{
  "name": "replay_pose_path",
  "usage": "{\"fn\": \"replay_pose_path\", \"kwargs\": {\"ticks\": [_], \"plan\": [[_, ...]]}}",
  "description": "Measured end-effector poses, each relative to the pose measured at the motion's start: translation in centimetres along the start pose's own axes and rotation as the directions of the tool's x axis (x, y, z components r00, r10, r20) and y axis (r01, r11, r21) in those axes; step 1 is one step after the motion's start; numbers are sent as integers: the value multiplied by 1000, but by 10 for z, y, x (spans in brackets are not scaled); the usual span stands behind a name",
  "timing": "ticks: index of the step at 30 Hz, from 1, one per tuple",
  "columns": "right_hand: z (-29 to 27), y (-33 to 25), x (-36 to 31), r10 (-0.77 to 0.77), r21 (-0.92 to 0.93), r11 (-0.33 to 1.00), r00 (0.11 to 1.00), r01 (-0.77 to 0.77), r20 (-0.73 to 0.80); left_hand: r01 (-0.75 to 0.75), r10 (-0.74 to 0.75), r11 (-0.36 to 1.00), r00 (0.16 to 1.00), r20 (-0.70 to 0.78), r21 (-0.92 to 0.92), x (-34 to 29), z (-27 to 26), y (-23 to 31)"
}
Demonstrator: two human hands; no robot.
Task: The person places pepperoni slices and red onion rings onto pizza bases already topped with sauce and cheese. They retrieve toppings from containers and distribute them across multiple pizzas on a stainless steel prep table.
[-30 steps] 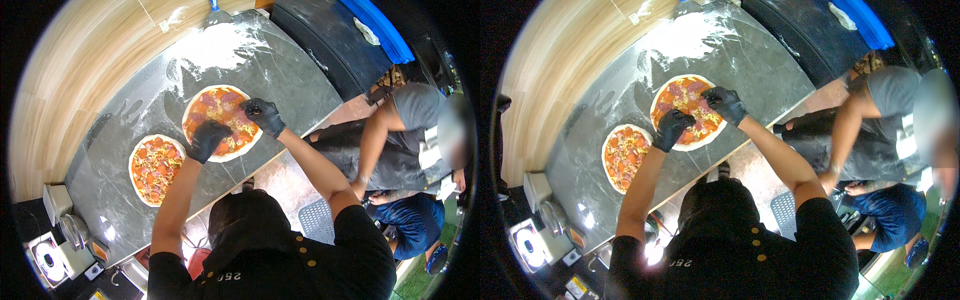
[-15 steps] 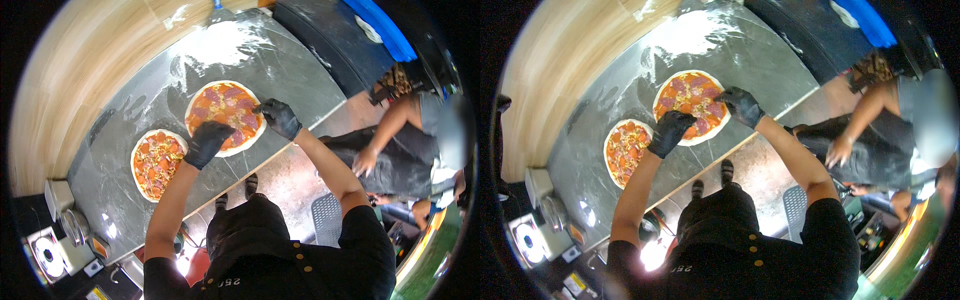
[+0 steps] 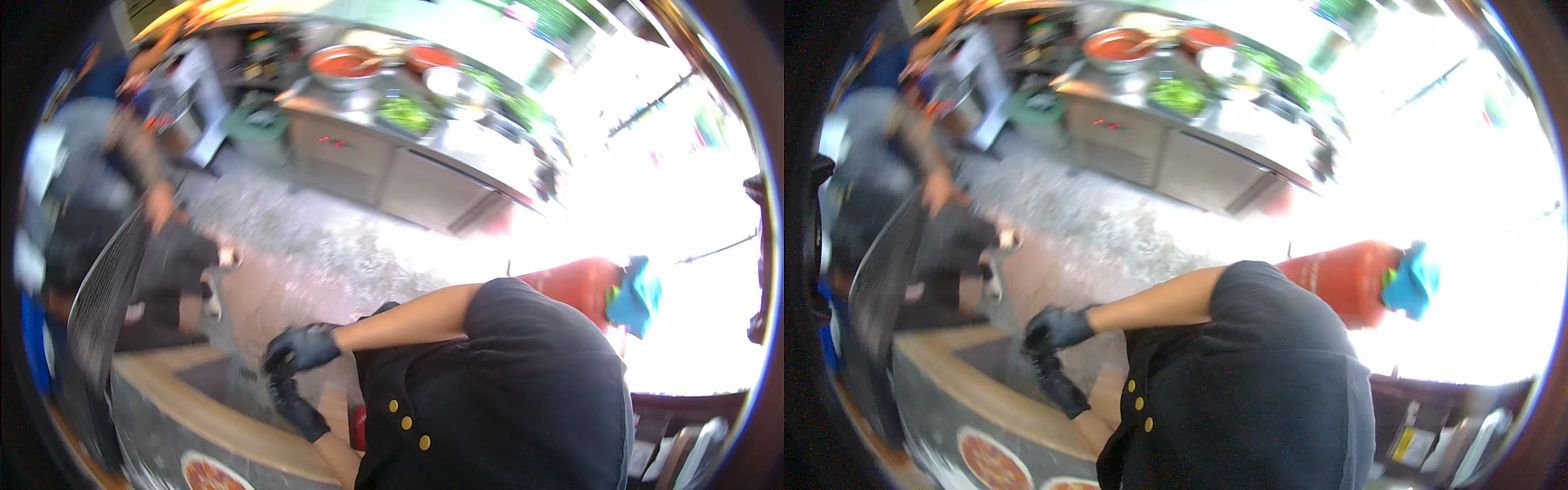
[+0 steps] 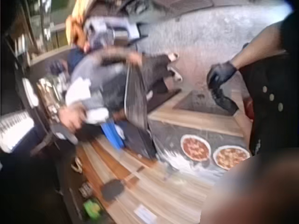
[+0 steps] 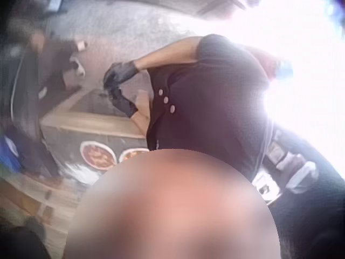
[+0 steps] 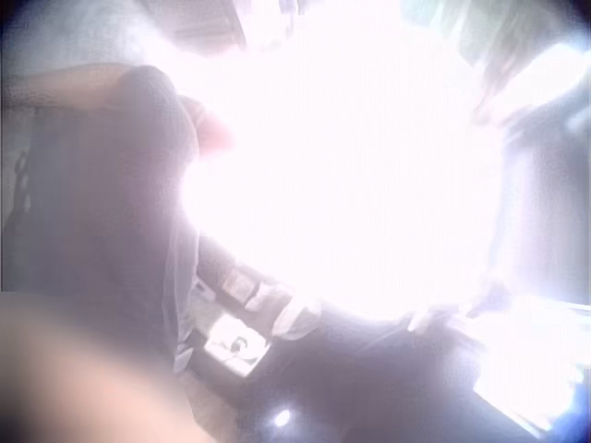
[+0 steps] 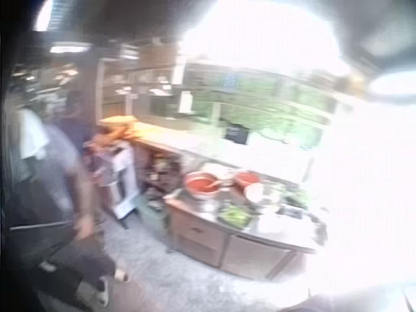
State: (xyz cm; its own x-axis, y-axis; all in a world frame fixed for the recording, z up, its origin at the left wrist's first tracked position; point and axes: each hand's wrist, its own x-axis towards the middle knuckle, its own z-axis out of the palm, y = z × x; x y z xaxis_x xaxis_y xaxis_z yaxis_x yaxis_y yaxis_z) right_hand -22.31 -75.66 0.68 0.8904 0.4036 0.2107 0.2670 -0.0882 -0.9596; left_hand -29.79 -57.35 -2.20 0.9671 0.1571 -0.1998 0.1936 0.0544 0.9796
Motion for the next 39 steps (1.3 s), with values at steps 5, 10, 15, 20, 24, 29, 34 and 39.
{"fn": "replay_pose_path", "kwargs": {"ticks": [5, 10, 15, 20, 24, 29, 34, 39], "plan": [[-251, 109, -310, 447, -50, 615, 399, -787, -801, 265, -370, 926, 782, 501, 269, -34, 183, -45], [-429, 104, -571, -137, 50, 593, -161, -804, -977, -91, -222, 948, 495, 840, 305, -67, 410, -56], [-600, 105, -656, -73, 209, 155, -222, -966, -972, -404, -210, 884, 109, 972, 236, -143, 708, -115], [-684, 139, -681, 230, 107, -163, -143, -981, -963, -410, -264, 876, 37, 964, 256, -215, 887, -196], [-699, 130, -705, 386, 339, 226, -236, -913, -892, -220, -355, 898, 148, 923, 380, -241, 919, -210], [-713, 104, -696, 515, 527, 677, -182, -514, -838, -343, 23, 937, 233, 972, 60, -254, 947, -176], [-704, 106, -656, 524, 524, 729, -132, -440, -841, -598, 277, 796, 218, 936, -97, -234, 980, -159], [-700, 120, -636, 463, 477, 749, -153, -460, -873, 136, -61, 990, 164, 985, 38, -195, 985, -189]]}}
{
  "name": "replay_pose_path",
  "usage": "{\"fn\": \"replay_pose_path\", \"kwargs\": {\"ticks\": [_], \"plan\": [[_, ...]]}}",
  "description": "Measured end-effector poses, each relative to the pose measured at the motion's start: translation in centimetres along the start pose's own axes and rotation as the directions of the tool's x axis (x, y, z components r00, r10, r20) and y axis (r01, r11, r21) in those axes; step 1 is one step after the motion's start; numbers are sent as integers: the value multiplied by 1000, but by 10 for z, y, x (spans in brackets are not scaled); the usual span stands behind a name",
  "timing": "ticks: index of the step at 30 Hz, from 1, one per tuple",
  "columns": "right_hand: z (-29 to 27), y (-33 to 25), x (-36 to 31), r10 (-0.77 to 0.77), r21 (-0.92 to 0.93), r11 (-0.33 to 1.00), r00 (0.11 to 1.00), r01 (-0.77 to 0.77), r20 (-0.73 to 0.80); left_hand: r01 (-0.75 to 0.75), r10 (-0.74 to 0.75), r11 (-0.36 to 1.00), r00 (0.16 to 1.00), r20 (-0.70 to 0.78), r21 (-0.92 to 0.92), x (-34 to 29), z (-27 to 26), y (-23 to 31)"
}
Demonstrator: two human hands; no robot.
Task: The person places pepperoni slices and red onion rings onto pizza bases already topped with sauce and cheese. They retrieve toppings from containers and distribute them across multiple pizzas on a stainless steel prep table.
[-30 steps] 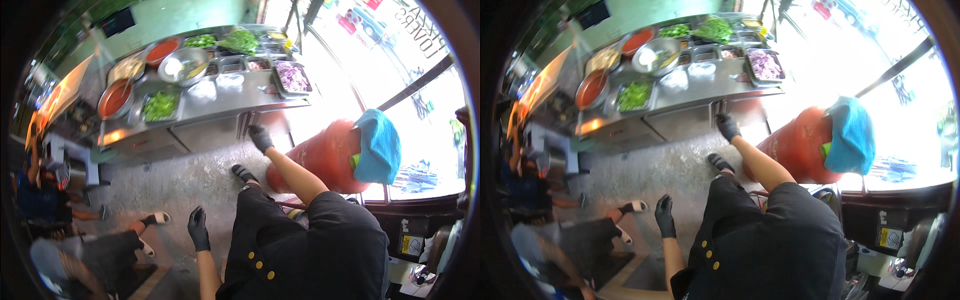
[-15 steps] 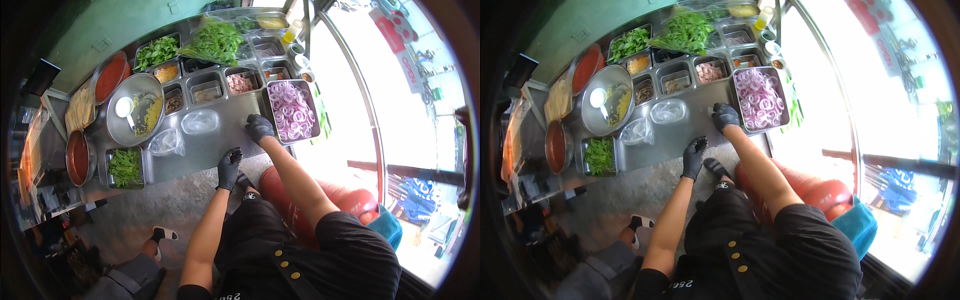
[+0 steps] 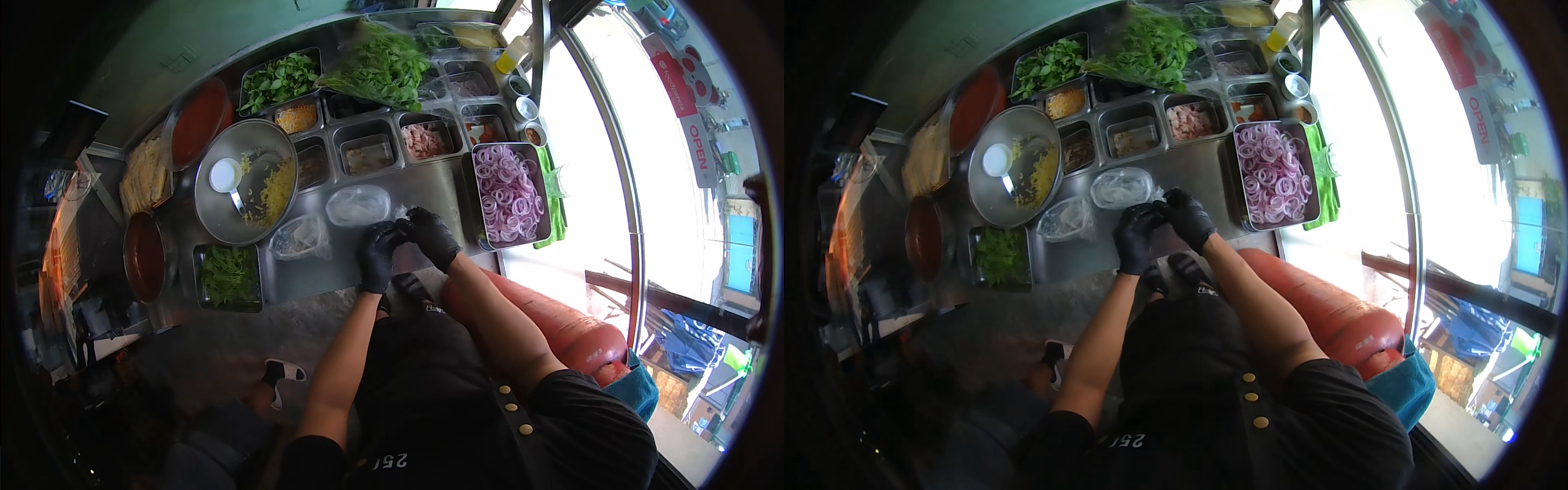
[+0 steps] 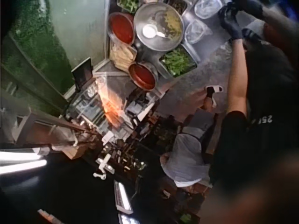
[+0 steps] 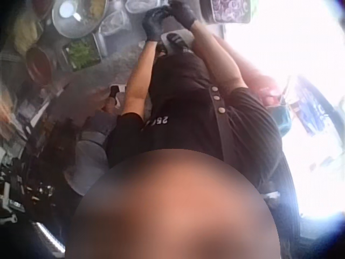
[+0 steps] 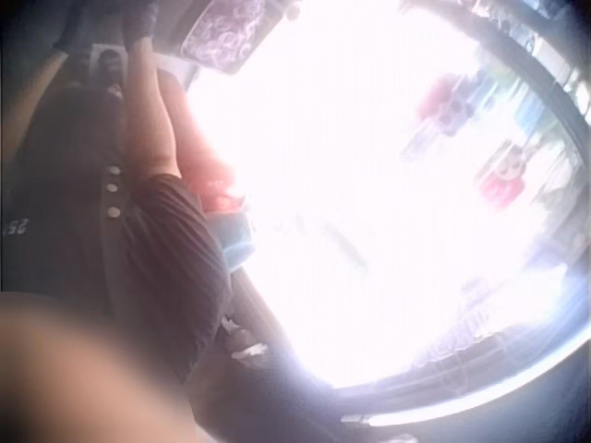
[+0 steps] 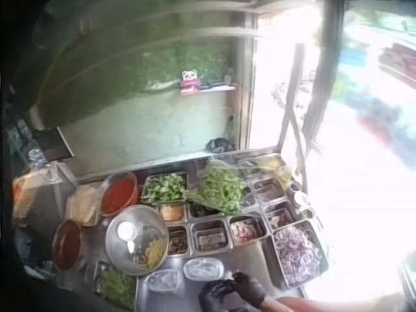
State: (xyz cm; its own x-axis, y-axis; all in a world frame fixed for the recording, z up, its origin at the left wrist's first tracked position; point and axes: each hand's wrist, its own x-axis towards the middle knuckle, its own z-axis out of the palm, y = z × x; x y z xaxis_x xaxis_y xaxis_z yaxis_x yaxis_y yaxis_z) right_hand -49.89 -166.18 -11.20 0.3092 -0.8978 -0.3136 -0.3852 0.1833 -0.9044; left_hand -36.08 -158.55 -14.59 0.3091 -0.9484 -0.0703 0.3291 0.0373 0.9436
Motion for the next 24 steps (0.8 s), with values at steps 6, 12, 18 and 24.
{"fn": "replay_pose_path", "kwargs": {"ticks": [6, 12, 18, 24], "plan": [[10, 0, -12, 31, 224, 973, 995, -51, 93, 156, -154, 987, 984, 87, -26, 7, -33, -26], [14, 4, -20, -10, -68, 998, 993, 18, 121, 317, -352, 931, 910, 220, 180, 14, -60, 3], [43, 12, -23, 9, 21, 1000, 1000, -9, -15, 285, -328, 942, 897, 298, 180, 11, -69, 30], [49, 8, -30, -43, -15, 999, 998, 42, -48, 185, -266, 907, 949, 172, 379, 2, -70, 27]]}}
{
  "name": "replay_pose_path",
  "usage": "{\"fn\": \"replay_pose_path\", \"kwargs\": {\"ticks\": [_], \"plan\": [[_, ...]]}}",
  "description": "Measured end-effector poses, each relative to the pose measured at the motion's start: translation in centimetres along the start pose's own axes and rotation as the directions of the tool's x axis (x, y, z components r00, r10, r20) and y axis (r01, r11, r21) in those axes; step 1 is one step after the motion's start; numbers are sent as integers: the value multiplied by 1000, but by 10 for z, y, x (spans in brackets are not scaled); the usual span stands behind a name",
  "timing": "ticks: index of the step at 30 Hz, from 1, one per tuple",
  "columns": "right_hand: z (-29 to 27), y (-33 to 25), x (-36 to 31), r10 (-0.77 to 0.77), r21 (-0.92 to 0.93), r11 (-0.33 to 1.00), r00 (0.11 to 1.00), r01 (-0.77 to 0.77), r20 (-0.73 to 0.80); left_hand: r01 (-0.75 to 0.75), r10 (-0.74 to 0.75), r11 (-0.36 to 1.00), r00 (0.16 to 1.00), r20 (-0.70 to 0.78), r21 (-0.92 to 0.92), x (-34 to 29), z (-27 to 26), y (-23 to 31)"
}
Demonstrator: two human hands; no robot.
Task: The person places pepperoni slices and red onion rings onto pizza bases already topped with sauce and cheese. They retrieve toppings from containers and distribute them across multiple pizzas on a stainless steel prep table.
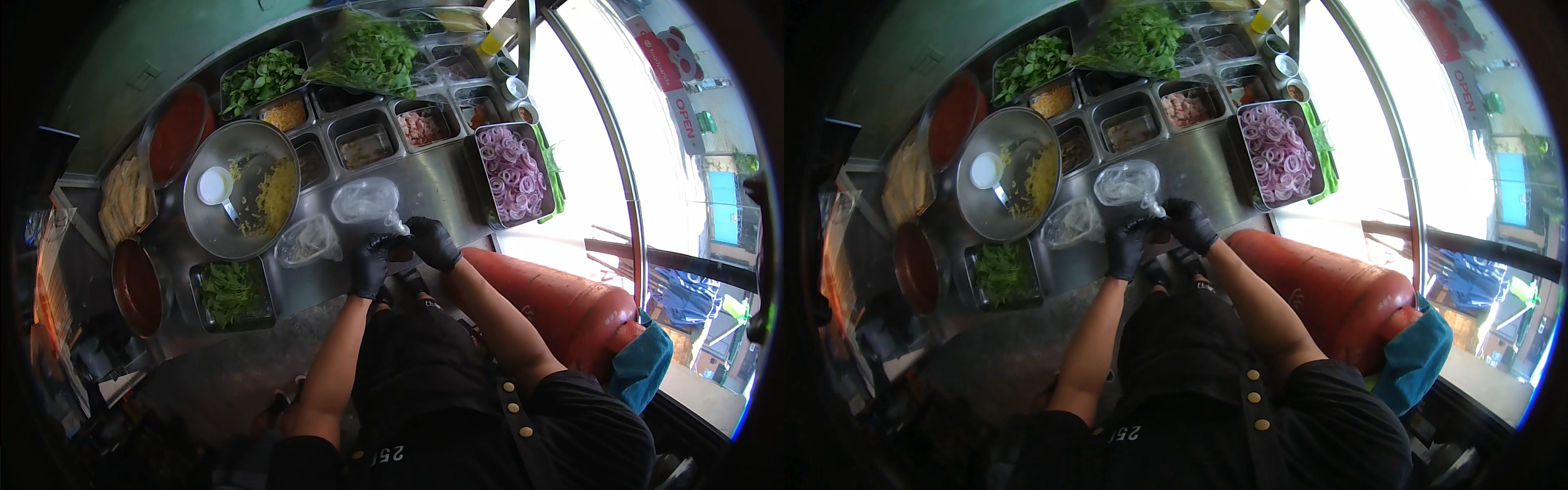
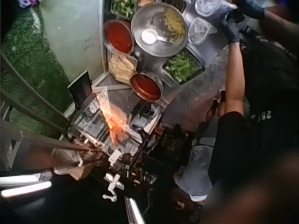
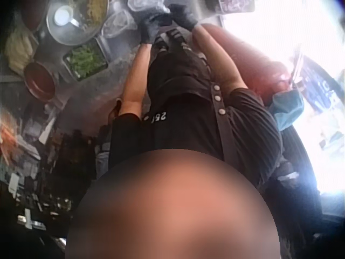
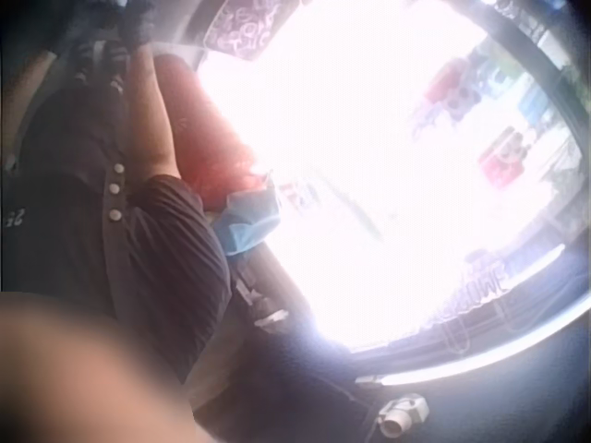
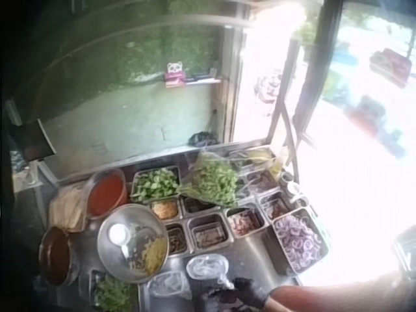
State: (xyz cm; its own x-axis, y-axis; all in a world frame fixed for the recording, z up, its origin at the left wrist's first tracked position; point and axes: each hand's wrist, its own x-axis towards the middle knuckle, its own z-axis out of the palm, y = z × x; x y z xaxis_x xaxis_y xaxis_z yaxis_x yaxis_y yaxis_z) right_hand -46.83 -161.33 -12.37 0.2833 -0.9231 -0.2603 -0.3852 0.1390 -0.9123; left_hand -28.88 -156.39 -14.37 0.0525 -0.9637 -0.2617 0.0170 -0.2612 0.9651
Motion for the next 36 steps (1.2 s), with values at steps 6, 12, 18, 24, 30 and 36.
{"fn": "replay_pose_path", "kwargs": {"ticks": [6, 12, 18, 24, 30, 36], "plan": [[-9, 0, -5, -121, -153, 981, 993, 117, -16, 220, -192, 948, 972, 138, -228, 2, -2, -12], [-3, 21, -4, -119, -143, 985, 983, 99, -140, 317, -246, 925, 919, 307, -208, 7, 3, -7], [8, 40, 6, -204, -229, 960, 961, 160, -184, 552, -465, 797, 820, 335, -246, -1, 9, 1], [12, 38, 8, -49, -181, 983, 964, 1, -262, 90, -37, 971, 973, 230, -221, -20, 10, -1], [-45, 43, 40, -135, -313, 949, 947, 39, -291, -51, -39, 939, 966, 254, 339, -21, 13, 18], [-18, 15, 42, 235, 348, 929, 923, -122, -304, -205, 211, 970, 977, -30, 132, 1, 28, 48]]}}
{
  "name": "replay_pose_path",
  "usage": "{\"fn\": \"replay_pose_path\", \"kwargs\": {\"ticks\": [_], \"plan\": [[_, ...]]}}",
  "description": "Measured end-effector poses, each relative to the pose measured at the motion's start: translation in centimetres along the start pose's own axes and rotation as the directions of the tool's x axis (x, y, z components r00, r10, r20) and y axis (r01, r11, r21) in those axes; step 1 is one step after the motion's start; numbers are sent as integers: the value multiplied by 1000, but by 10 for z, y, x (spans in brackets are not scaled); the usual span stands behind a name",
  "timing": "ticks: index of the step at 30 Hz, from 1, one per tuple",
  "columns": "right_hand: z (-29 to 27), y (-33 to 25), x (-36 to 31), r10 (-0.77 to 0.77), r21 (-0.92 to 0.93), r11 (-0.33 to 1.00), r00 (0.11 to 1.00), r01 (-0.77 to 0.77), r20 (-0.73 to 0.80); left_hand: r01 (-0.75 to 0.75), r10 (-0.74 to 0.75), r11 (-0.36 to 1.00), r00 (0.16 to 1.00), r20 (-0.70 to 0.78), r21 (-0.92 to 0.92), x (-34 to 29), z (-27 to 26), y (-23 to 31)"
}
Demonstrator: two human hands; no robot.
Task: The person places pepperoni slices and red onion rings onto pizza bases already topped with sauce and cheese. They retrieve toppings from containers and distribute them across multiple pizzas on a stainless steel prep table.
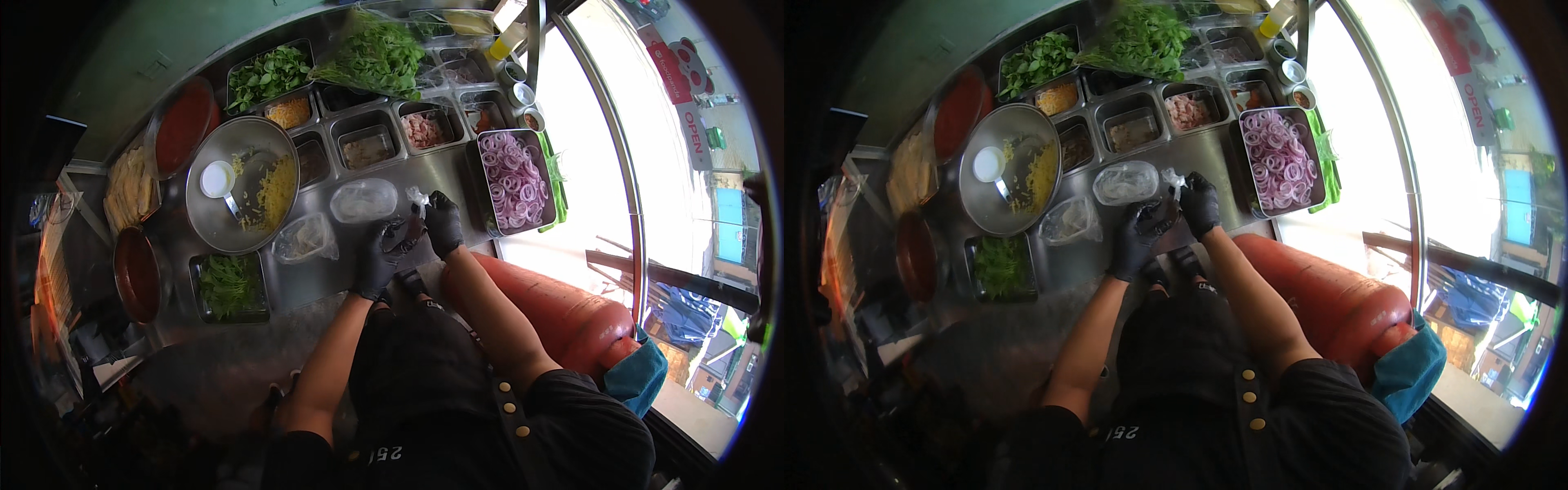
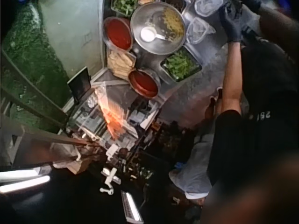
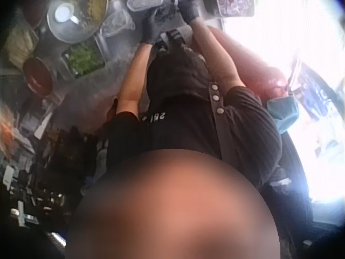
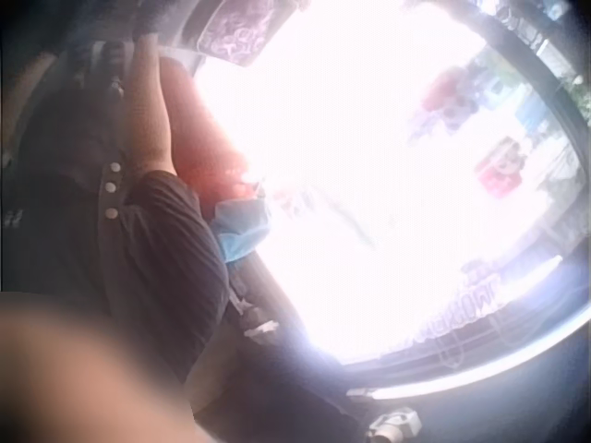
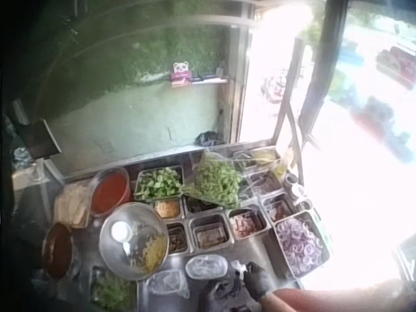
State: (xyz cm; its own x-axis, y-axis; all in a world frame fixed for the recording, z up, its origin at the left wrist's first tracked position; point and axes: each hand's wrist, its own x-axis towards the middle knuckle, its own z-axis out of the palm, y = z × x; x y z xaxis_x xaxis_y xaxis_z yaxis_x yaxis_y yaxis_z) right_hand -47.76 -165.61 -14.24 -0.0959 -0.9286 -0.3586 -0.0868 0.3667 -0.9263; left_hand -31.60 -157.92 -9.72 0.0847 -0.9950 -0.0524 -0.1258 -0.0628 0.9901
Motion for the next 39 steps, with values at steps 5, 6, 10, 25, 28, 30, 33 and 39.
{"fn": "replay_pose_path", "kwargs": {"ticks": [5, 6, 10, 25, 28, 30, 33, 39], "plan": [[10, -16, -20, 119, 231, 964, 991, -132, 67, -210, 226, 956, 972, -58, 203, 1, 14, 9], [7, -18, -22, 151, 249, 953, 983, -173, 107, -175, 188, 974, 979, -84, 145, -1, 15, 8], [-3, -22, -29, 141, 125, 979, 976, -162, 164, -37, 34, 995, 999, -36, -92, -8, 13, 3], [-17, -68, -49, 223, 356, 903, 971, -238, 86, -343, 322, 889, 939, 118, 303, -7, 10, 56], [-16, -64, -52, 226, 400, 883, 969, -246, 96, -351, 356, 894, 934, 33, 278, -6, 15, 48], [-19, -51, -51, 235, 425, 869, 968, -252, 93, -150, 154, 984, 987, -41, 99, -6, 16, 40], [-23, -27, -43, -171, -169, 968, 980, 187, 105, -76, 81, 990, 996, 34, -122, -9, 16, 34], [-21, -22, -36, 91, 373, 925, 996, -74, -27, 129, -32, 953, 944, 330, -275, -25, 16, 52]]}}
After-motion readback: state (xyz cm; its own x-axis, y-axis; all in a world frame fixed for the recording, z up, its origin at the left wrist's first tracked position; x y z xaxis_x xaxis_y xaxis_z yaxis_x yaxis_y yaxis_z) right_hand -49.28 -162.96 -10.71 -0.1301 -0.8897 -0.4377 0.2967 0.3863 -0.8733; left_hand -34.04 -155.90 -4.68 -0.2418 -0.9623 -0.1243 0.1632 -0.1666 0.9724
